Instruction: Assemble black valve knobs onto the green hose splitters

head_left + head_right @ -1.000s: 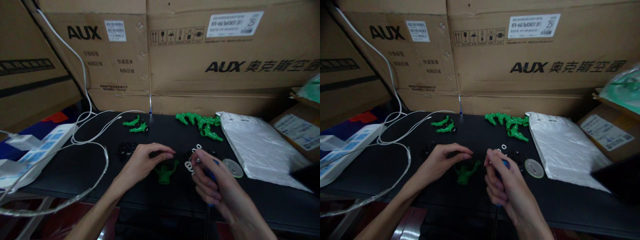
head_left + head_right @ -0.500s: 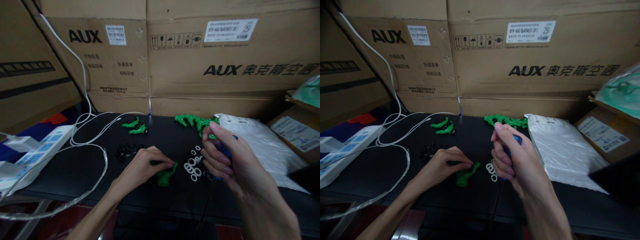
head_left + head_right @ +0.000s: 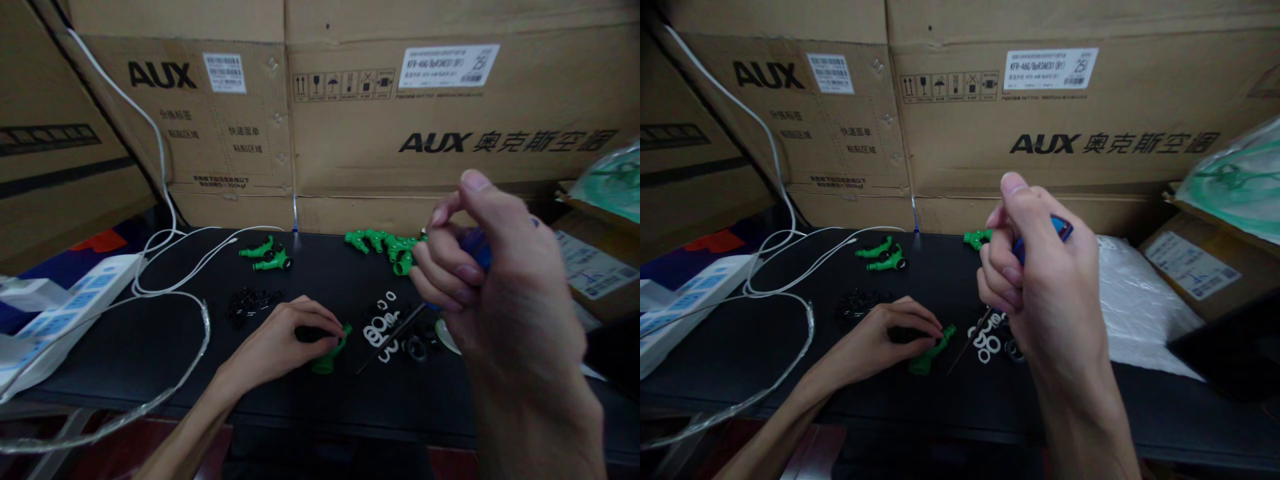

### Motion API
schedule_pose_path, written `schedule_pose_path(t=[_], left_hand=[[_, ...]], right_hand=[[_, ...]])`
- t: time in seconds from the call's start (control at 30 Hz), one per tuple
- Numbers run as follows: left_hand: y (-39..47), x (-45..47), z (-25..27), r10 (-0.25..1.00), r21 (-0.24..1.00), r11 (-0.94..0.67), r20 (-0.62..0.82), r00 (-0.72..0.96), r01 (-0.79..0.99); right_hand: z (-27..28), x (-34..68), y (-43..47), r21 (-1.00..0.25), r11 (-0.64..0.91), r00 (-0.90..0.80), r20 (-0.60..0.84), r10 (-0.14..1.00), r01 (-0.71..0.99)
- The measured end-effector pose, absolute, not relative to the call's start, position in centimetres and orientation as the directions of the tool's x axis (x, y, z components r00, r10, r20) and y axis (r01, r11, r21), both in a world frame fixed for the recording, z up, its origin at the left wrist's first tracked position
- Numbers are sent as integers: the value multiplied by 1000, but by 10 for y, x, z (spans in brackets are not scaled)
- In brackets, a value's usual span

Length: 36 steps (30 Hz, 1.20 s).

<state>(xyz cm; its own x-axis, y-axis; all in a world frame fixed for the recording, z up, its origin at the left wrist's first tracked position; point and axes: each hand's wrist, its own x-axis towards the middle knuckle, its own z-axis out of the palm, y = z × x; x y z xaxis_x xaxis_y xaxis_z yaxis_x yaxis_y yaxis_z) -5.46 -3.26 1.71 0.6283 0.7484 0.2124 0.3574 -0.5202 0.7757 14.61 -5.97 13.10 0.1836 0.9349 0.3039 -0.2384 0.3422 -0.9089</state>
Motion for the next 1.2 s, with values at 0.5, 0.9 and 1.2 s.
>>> schedule_pose_path(t=[0.5,0.9,1.2], left_hand=[[-31,-56,12,775,834,-452,191,603,318],[-29,-56,7,785,837,-440,184,591,324],[-32,-56,7,805,836,-429,182,564,343]], right_hand=[[145,124,-56,-805,580,328,517,791,-128],[141,123,-44,-733,647,352,561,749,-209],[144,109,-55,-731,663,313,599,737,-162]])
